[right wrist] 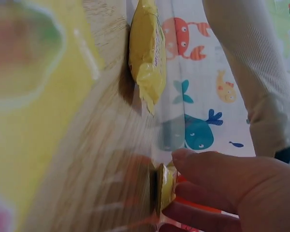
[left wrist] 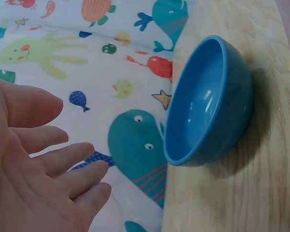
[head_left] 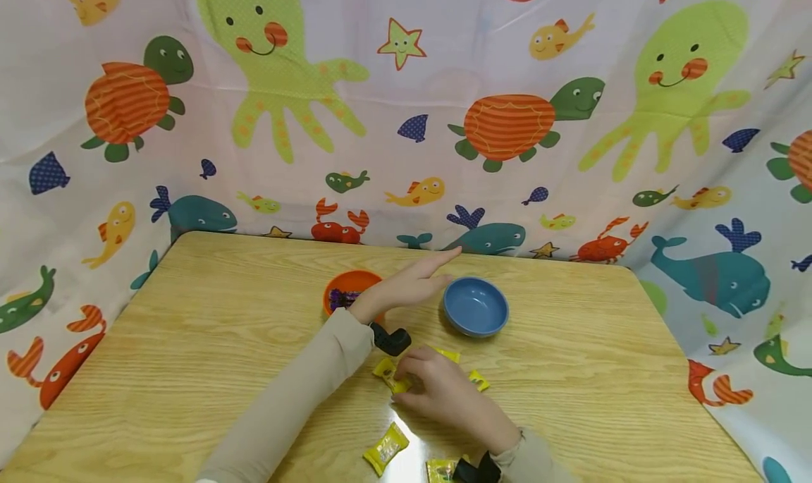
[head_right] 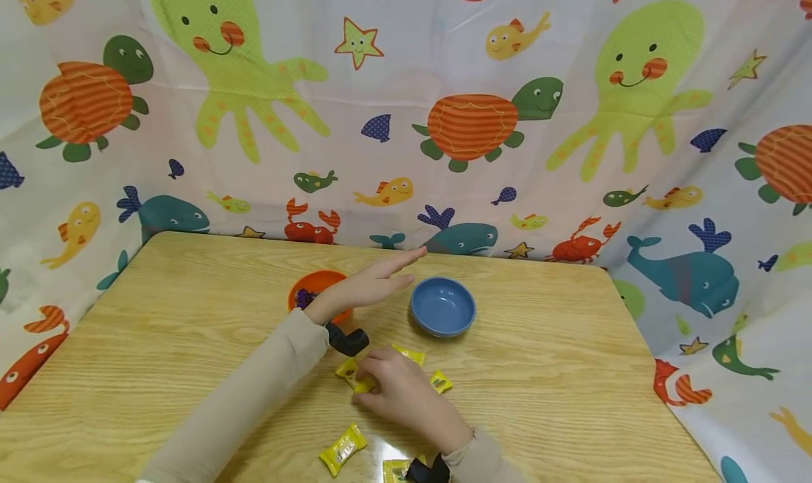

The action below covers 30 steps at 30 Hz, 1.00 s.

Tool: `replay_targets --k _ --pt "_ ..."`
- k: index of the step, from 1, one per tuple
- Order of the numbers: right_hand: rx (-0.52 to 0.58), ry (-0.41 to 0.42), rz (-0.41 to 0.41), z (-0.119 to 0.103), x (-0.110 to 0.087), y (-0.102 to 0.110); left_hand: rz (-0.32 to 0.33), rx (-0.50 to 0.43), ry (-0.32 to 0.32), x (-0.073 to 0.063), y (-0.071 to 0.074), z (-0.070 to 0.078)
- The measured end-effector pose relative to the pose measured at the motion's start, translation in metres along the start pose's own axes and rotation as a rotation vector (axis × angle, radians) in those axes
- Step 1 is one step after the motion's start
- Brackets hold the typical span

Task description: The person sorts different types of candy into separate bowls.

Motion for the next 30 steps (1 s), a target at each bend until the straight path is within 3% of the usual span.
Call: replay_targets --k 7,14,22,30 --pt "-0.004 -0.099 0.019 -0.002 0.005 -0.006 -0.018 -0.040 0.059 0.009 -0.009 -0.013" --pt "-0.031 -0.080 0.005 -0.001 0.002 -0.007 -0.018 -0.059 0.110 0.019 -0.022 -0.025" --pt "-0.032 -0.053 -0.120 -0.009 -0.004 0.006 -0.051 -0.051 0.202 0.021 -0.039 -0.035" --pt "0.029 -0.053 -0.253 -0.016 -0.006 0.018 0.001 0.007 0.172 0.016 -0.047 -0.045"
Point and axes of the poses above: each hand's wrist, its own x-axis towards the middle knuckle, its own y-axis out of the back of the hand, z = x × y, the point moved 2 cm from there along x, towards the middle knuckle, and after that the axes turned 2 degrees about z, right-handed, at the moved point
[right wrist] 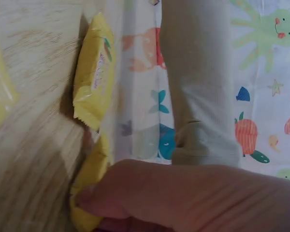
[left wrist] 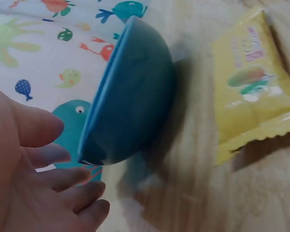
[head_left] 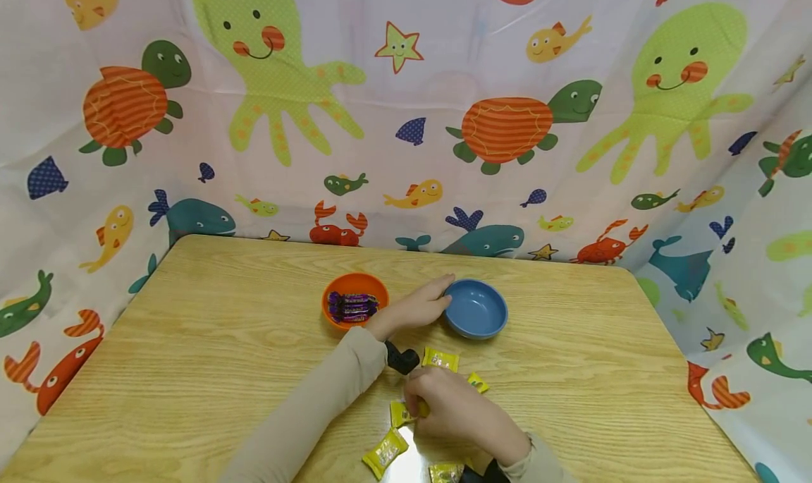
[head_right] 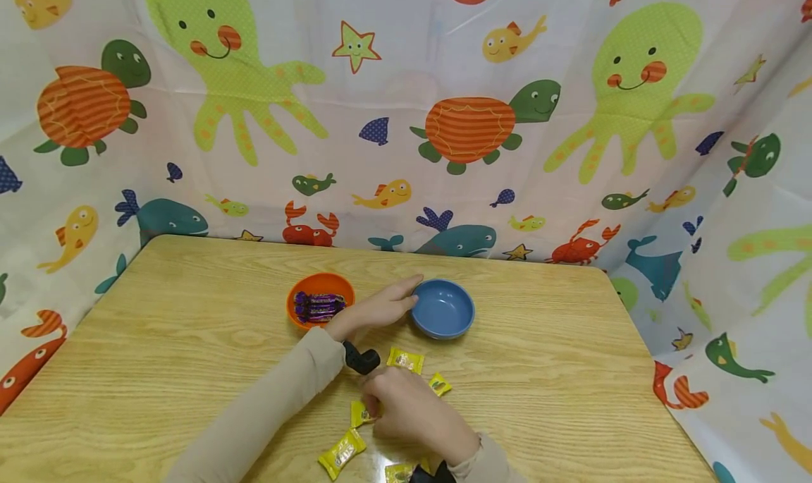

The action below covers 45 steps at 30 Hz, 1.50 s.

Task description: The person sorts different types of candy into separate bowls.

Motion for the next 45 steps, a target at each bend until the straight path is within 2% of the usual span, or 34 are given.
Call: replay_targets --k 6,12,15,19,23,26,29,34,37,41,45 --pt "-0.017 0.042 -0.028 -0.007 -0.004 0.008 0.015 -0.014 -0.020 -0.003 -0.007 -0.007" --pt "0.060 0.005 -0.027 -0.014 -0.010 0.033 0.052 -0.062 -0.030 -0.006 -0.015 -0.013" --pt "0.078 0.021 0.027 -0.013 -0.011 0.049 0.086 -0.086 -0.018 -0.008 -0.018 -0.016" --pt "0.073 0.082 0.144 -0.008 -0.011 0.072 0.119 -0.159 -0.011 -0.010 -0.021 -0.020" --pt "0.055 0.085 0.236 -0.001 -0.012 0.095 0.128 -0.197 -0.049 -0.011 -0.022 -0.022" --pt "0.059 0.051 0.275 0.010 -0.011 0.106 0.128 -0.197 -0.092 -0.011 -0.023 -0.023" --pt "0.090 0.006 0.295 0.025 -0.009 0.111 0.129 -0.230 -0.097 -0.014 -0.023 -0.022" --pt "0.146 -0.101 0.324 0.059 -0.005 0.111 0.169 -0.235 -0.050 -0.018 -0.022 -0.021" --pt "0.161 -0.129 0.360 0.079 -0.002 0.109 0.188 -0.239 -0.020 -0.021 -0.022 -0.023" --pt "0.110 -0.122 0.418 0.102 0.003 0.099 0.202 -0.242 -0.020 -0.023 -0.022 -0.026" --pt "-0.025 -0.162 0.429 0.117 0.010 0.086 0.208 -0.220 -0.026 -0.024 -0.024 -0.030"
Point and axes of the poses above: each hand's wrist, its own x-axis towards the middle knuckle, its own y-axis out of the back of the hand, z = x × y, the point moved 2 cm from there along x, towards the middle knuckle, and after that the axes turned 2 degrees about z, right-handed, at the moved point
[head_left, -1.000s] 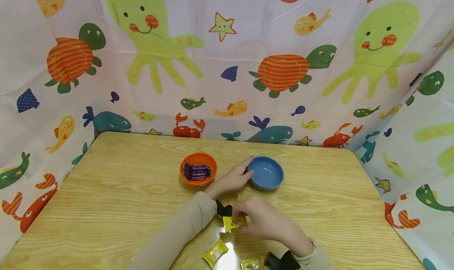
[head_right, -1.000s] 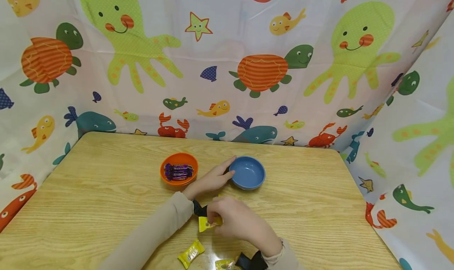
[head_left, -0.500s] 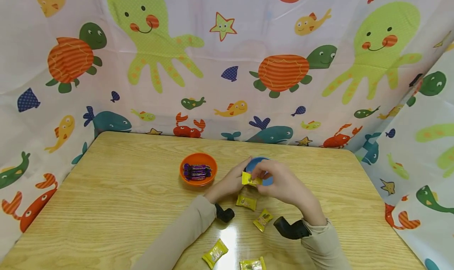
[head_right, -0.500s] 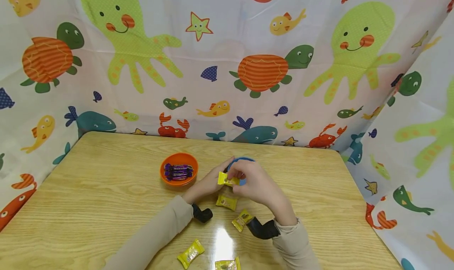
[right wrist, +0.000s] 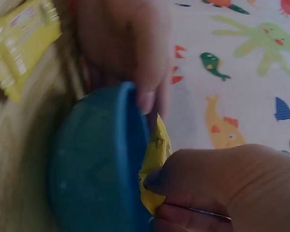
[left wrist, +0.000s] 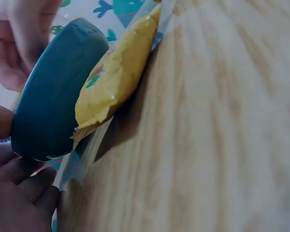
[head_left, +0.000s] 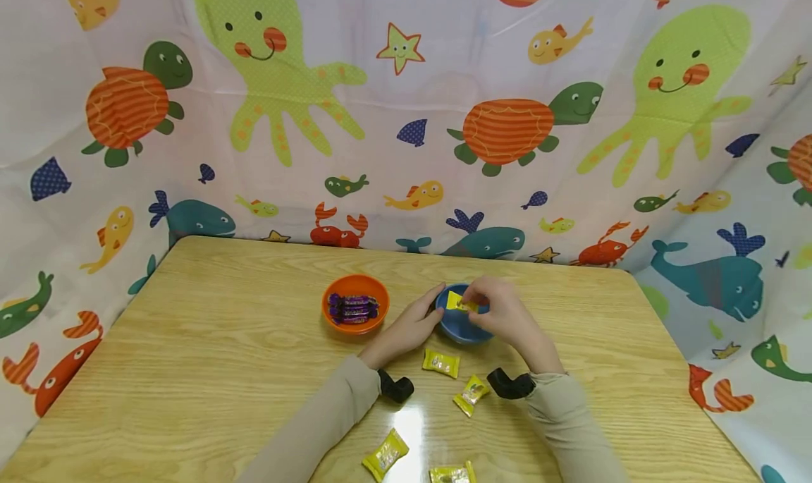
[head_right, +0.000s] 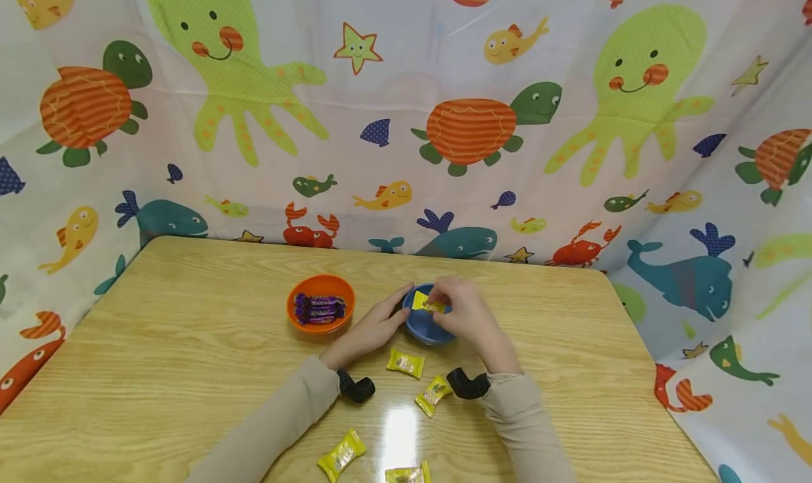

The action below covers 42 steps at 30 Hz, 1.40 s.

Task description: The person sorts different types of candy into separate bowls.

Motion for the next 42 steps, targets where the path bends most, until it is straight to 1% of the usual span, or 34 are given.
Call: replay_targets --k 5,9,18,28,31,33,40,42 --pt "-0.152 -0.040 -0.020 0.005 0.001 -0.016 -0.001 -0.009 0.000 -0.002 -0.002 -0.006" --pt "-0.207 -0.056 -0.032 0.007 0.001 -0.024 -0.002 -0.019 -0.012 -0.002 -0.003 -0.009" --pt "-0.172 -0.101 -0.064 0.010 0.002 -0.028 -0.003 -0.034 -0.026 -0.003 0.000 -0.009" --pt "-0.158 -0.078 -0.060 0.009 -0.001 -0.024 -0.007 -0.001 -0.048 -0.003 -0.001 -0.010" --pt "-0.131 -0.072 -0.042 0.006 -0.003 -0.019 -0.003 -0.002 -0.061 -0.003 -0.001 -0.009" --pt "-0.087 -0.052 -0.012 0.004 -0.005 -0.015 -0.003 -0.001 -0.060 -0.002 -0.001 -0.008" --pt "0.188 0.053 0.097 -0.011 -0.018 -0.001 -0.002 0.003 -0.071 -0.003 -0.001 -0.011" --pt "0.241 0.107 0.122 -0.017 -0.025 0.001 -0.003 0.006 -0.073 -0.003 -0.001 -0.012"
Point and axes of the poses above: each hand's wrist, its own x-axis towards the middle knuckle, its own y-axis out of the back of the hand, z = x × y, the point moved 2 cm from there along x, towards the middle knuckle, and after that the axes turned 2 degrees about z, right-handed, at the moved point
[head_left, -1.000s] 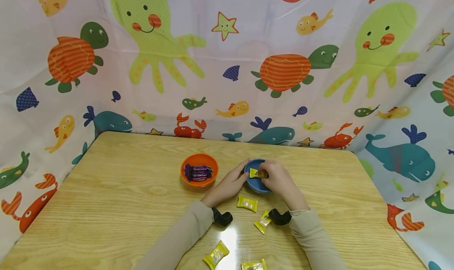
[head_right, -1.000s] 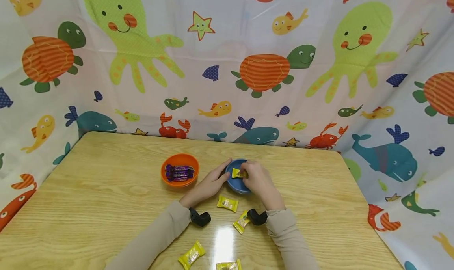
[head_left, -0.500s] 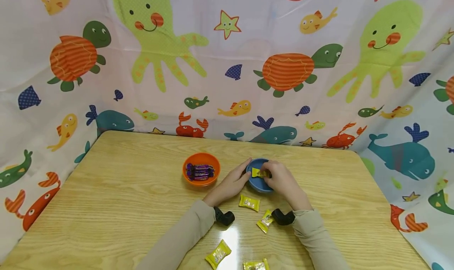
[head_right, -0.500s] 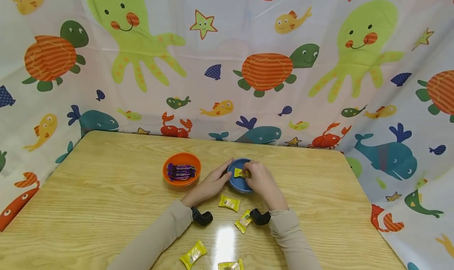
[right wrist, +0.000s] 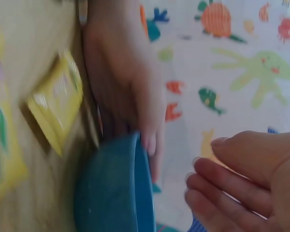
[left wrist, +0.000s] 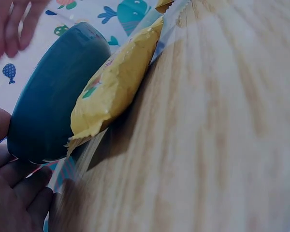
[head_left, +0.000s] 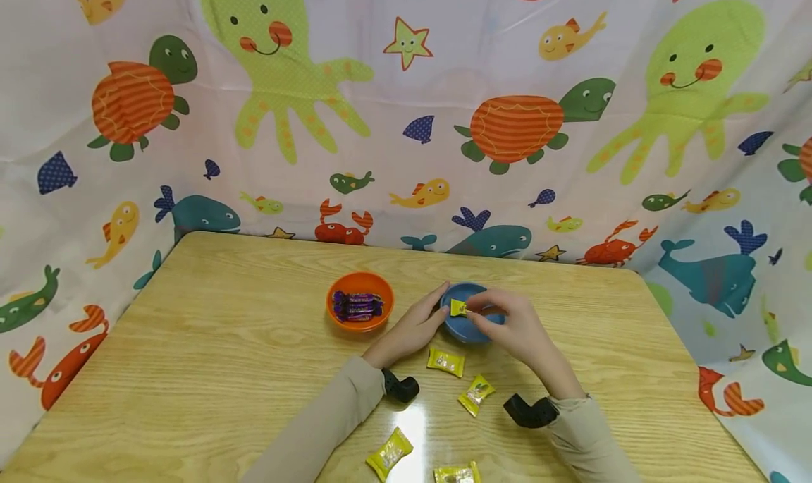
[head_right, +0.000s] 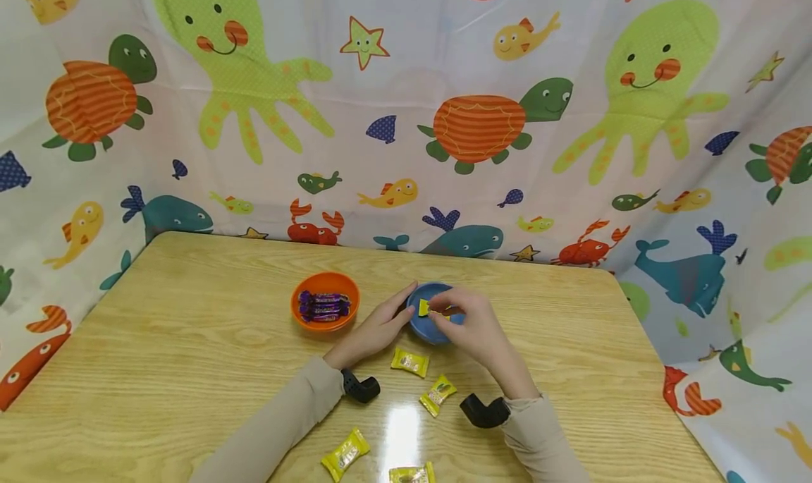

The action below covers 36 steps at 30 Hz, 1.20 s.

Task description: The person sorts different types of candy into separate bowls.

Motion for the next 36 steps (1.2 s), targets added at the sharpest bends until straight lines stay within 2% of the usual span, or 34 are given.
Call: replay_targets --k 4,7,9,12,15,17,20,26,36 --pt "0.050 0.096 0.028 -0.014 -0.012 -0.004 0.002 0.004 -0.010 0.001 0.000 -0.001" --pt "0.098 0.096 0.029 -0.021 -0.022 -0.010 0.002 0.015 -0.011 0.000 0.000 0.000" --pt "0.129 0.061 0.021 -0.024 -0.028 -0.015 0.003 0.018 -0.010 0.000 0.000 0.000" --pt "0.145 -0.046 -0.009 -0.024 -0.039 -0.022 0.004 0.022 -0.008 0.001 0.000 -0.001" --pt "0.123 -0.149 -0.060 -0.023 -0.048 -0.027 0.009 0.016 -0.003 0.001 0.000 -0.001" --pt "0.099 -0.182 -0.101 -0.021 -0.052 -0.031 0.010 0.016 -0.001 0.001 0.000 0.000" --pt "0.031 -0.154 -0.154 -0.017 -0.055 -0.035 0.011 0.013 0.004 0.001 0.001 0.000" --pt "-0.066 -0.033 -0.240 -0.012 -0.057 -0.043 0.015 0.000 0.009 0.001 0.001 0.002" --pt "-0.028 -0.025 -0.225 -0.011 -0.061 -0.048 0.009 0.021 0.029 0.000 -0.001 -0.001"
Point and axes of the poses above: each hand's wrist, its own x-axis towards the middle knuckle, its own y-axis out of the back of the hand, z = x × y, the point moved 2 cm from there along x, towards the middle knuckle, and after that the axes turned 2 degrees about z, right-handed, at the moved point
